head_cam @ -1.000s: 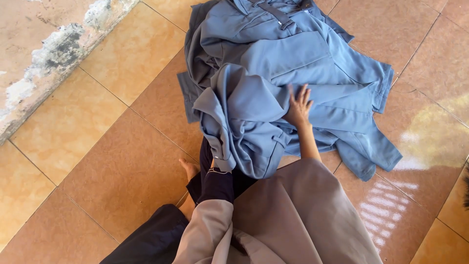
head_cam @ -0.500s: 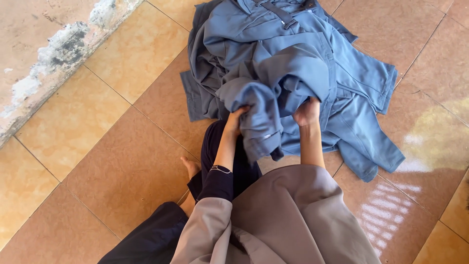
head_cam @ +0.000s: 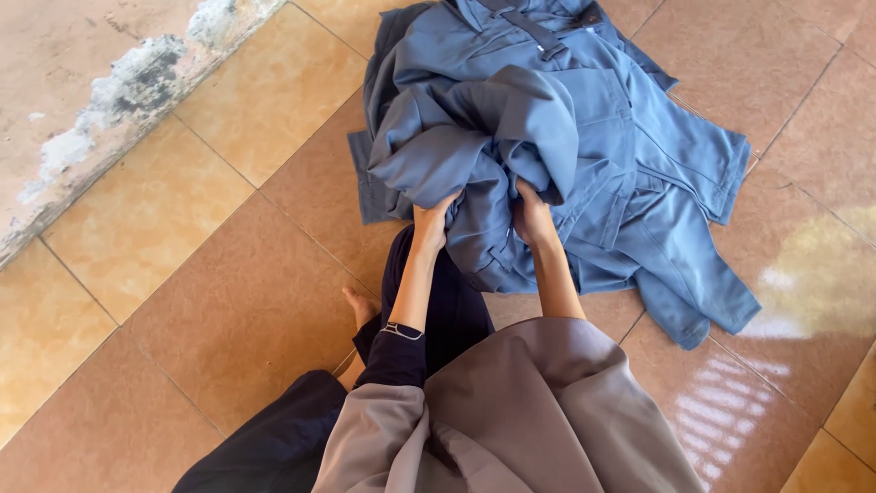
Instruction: The person sits on a tiled floor and folds a pair of grey trousers by hand. They smooth the fabric, fold the legs together, and then fold the garment into a compact rectangle, placing it aside before repeating the process with another pair.
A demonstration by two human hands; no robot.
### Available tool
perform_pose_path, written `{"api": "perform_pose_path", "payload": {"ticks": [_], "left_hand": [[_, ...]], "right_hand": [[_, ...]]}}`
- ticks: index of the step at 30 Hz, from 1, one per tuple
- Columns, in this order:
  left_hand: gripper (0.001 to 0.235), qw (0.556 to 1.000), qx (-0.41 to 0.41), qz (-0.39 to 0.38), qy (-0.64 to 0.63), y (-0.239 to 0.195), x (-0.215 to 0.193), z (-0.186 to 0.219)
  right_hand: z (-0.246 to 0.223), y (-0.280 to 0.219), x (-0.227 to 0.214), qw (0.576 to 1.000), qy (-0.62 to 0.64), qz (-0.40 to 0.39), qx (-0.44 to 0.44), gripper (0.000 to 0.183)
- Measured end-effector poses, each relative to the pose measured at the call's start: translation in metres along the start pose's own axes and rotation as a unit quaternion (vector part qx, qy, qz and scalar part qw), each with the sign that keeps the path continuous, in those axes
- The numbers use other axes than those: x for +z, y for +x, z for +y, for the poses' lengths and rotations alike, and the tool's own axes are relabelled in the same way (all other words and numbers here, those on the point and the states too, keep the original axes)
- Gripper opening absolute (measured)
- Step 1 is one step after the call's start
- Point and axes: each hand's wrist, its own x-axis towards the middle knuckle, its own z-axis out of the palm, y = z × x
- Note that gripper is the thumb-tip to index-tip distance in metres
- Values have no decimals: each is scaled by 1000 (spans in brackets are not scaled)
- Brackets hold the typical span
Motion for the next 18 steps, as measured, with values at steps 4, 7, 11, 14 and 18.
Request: {"api": "perform_pose_path", "payload": {"ticks": [4,7,11,14,18], "left_hand": [[117,1000,10,18,-21,-4,-25,23],[117,998,24,37,-44,-10,-46,41],[116,991,54,84,-85,-25,-92,69],[116,981,80,129,-117,-44,-138,90],[115,959,125,193,-165,-88,-206,111]], "right_hand": [[2,-20,42,966,-253,-55,-12,33],[61,38,15,968,-222,-105,-58,32],[174,125,-31,845,-481,-137,-191,36],[173,68,29,852,-368,-295,-228,24],[303,111,31,627,-646,-224,-375,40]]}}
